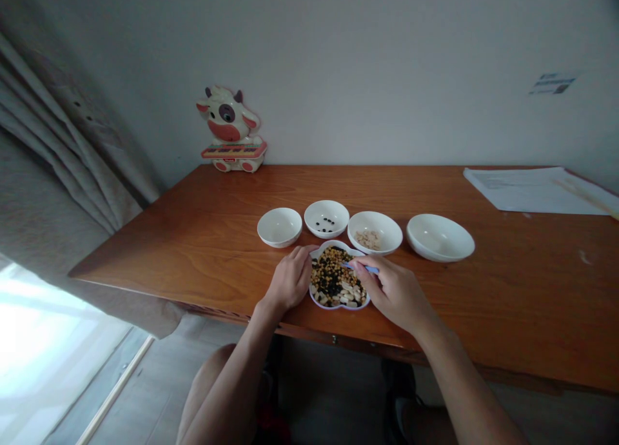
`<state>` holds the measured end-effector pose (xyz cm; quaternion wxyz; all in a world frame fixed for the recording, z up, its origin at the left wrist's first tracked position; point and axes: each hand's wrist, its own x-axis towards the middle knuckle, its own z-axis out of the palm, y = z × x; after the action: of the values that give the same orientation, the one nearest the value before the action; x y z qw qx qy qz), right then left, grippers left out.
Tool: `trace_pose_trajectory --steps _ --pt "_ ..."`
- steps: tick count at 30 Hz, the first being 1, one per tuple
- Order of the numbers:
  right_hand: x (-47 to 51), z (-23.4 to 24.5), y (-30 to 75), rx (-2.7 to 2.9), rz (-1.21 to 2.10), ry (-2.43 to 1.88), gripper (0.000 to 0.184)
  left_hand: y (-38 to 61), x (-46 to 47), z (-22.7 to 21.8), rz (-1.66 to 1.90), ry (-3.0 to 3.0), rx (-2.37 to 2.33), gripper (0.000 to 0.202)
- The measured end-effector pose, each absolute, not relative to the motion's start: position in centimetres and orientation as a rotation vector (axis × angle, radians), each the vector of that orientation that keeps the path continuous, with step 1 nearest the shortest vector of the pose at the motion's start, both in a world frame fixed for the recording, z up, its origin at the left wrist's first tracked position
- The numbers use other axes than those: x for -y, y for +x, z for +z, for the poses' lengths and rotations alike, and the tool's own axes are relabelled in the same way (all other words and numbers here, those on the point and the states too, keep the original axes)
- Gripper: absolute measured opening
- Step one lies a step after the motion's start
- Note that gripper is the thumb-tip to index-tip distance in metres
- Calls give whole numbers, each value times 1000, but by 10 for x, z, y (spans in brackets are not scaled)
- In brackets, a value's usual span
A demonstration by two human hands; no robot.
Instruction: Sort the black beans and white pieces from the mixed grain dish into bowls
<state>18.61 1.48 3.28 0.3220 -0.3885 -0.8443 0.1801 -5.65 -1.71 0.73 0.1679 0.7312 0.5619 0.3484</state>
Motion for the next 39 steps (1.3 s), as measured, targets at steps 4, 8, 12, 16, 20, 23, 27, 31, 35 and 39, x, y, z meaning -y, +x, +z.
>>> trace_pose_trajectory --steps 4,8,12,16,20,23,27,31,35,39 --pt "-15 34 184 2256 420 -1009 23 -57 17 7 986 2081 -1592 35" --pt "-14 33 185 2251 417 -1032 23 -57 17 8 988 2079 -1598 35" --pt "-14 30 186 2210 421 -1020 23 -56 18 9 988 2067 -1595 35" --pt "-14 29 187 2158 447 -1023 24 -56 18 10 983 2070 -1603 35" --pt "-15 29 187 2083 450 -1002 24 -56 18 10 986 2069 -1605 35" --pt "-15 29 187 2025 435 -984 24 -56 18 12 974 2067 -1608 35" --pt "-16 28 186 1949 413 -992 25 -56 18 12 976 2065 -1605 35" --pt "-15 24 186 1839 384 -1046 25 -56 18 9 990 2074 -1597 35" --pt "-15 20 185 1739 369 -1081 26 -57 18 9 990 2079 -1591 34" --pt "-16 20 183 1736 352 -1094 26 -56 18 10 991 2077 -1597 35"
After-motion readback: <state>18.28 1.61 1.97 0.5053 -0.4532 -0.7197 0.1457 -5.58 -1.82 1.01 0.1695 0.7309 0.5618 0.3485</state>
